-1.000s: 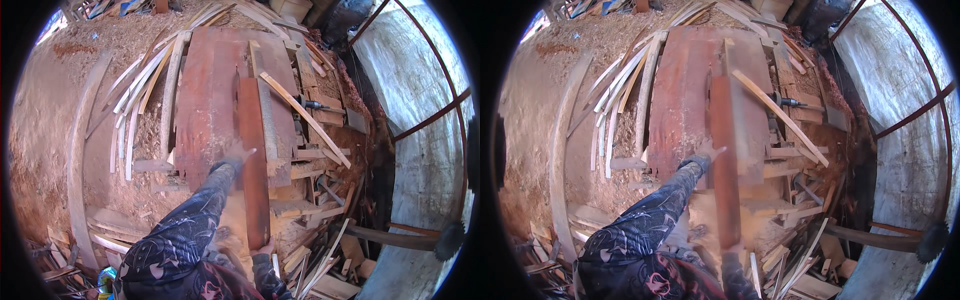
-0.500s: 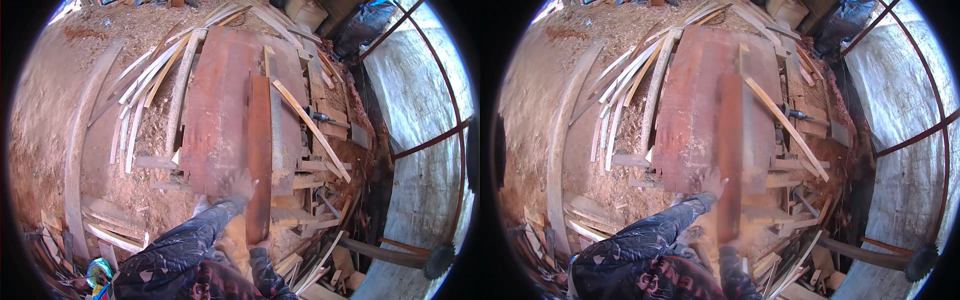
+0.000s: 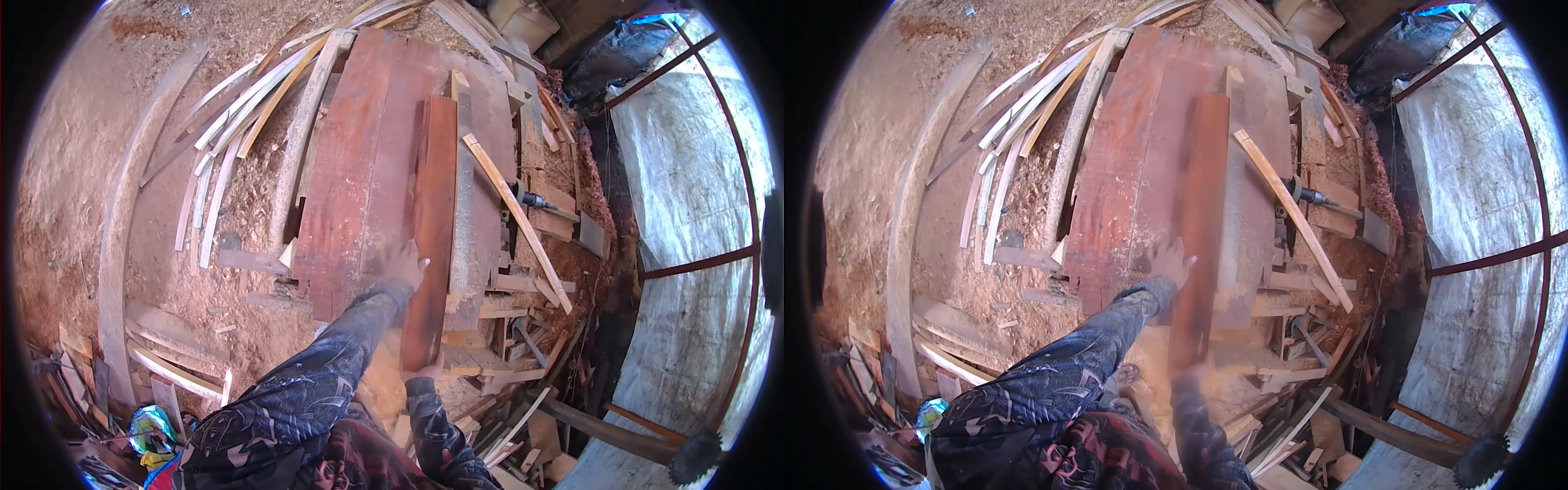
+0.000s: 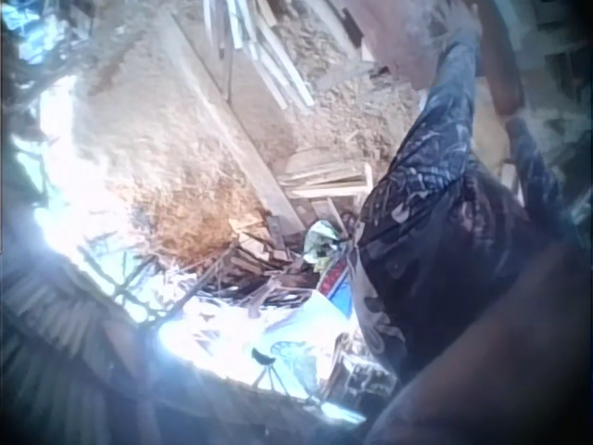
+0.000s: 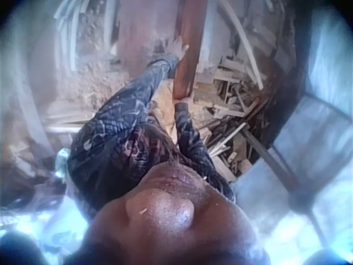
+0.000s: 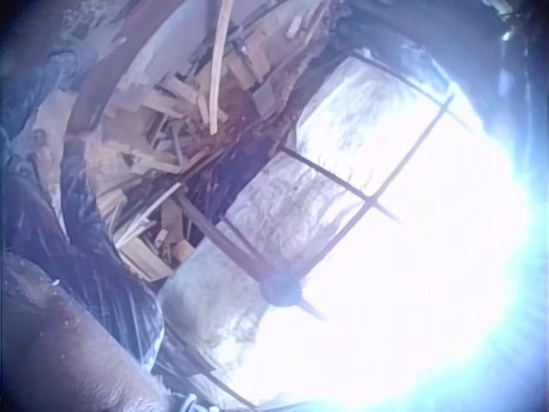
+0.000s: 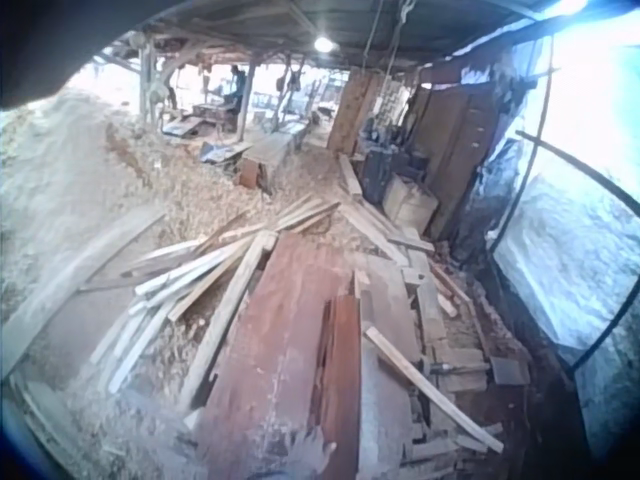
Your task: The person cuts wood planks using a table saw, moves pieces of lumber by hand, uses a hammer to adjust a wooden structure on the workbench, and measures a plank with a tape measure.
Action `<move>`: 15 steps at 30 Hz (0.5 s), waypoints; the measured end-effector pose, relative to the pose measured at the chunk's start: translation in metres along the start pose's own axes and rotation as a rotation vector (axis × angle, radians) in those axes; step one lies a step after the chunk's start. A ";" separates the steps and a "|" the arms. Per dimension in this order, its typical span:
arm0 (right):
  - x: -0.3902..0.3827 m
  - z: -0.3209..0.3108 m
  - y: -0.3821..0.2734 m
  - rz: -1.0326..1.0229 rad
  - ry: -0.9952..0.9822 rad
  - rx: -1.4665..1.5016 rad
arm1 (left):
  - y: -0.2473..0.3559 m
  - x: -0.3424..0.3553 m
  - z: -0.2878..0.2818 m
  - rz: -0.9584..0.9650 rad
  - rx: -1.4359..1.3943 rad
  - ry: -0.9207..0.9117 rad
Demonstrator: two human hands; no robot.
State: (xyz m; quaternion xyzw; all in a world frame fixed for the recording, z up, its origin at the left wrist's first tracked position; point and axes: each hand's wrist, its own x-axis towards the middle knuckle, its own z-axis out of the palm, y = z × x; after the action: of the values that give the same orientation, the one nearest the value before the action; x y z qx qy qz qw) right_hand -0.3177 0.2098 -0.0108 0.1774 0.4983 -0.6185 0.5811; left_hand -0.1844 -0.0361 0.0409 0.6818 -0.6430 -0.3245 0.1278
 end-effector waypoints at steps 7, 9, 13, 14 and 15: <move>0.013 0.064 -0.008 0.006 0.013 0.131 | 0.013 0.046 -0.023 -0.026 -0.062 -0.003; -0.013 0.079 -0.013 0.003 0.012 0.075 | 0.010 0.047 -0.026 -0.003 -0.066 0.006; -0.045 0.035 -0.025 -0.578 0.175 -1.335 | -0.006 0.047 -0.019 -0.021 -0.049 -0.003; -0.066 0.051 -0.036 -0.715 -0.003 -1.752 | -0.018 0.042 -0.024 0.044 0.002 0.002; -0.081 0.057 -0.047 -0.832 -0.201 -2.164 | -0.027 0.024 -0.022 0.115 0.048 -0.002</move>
State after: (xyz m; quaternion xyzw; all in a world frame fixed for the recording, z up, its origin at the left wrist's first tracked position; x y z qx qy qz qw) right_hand -0.3179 0.1991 0.0983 -0.6386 0.7376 -0.0241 0.2182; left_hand -0.1508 -0.0610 0.0345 0.6462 -0.6890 -0.3019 0.1290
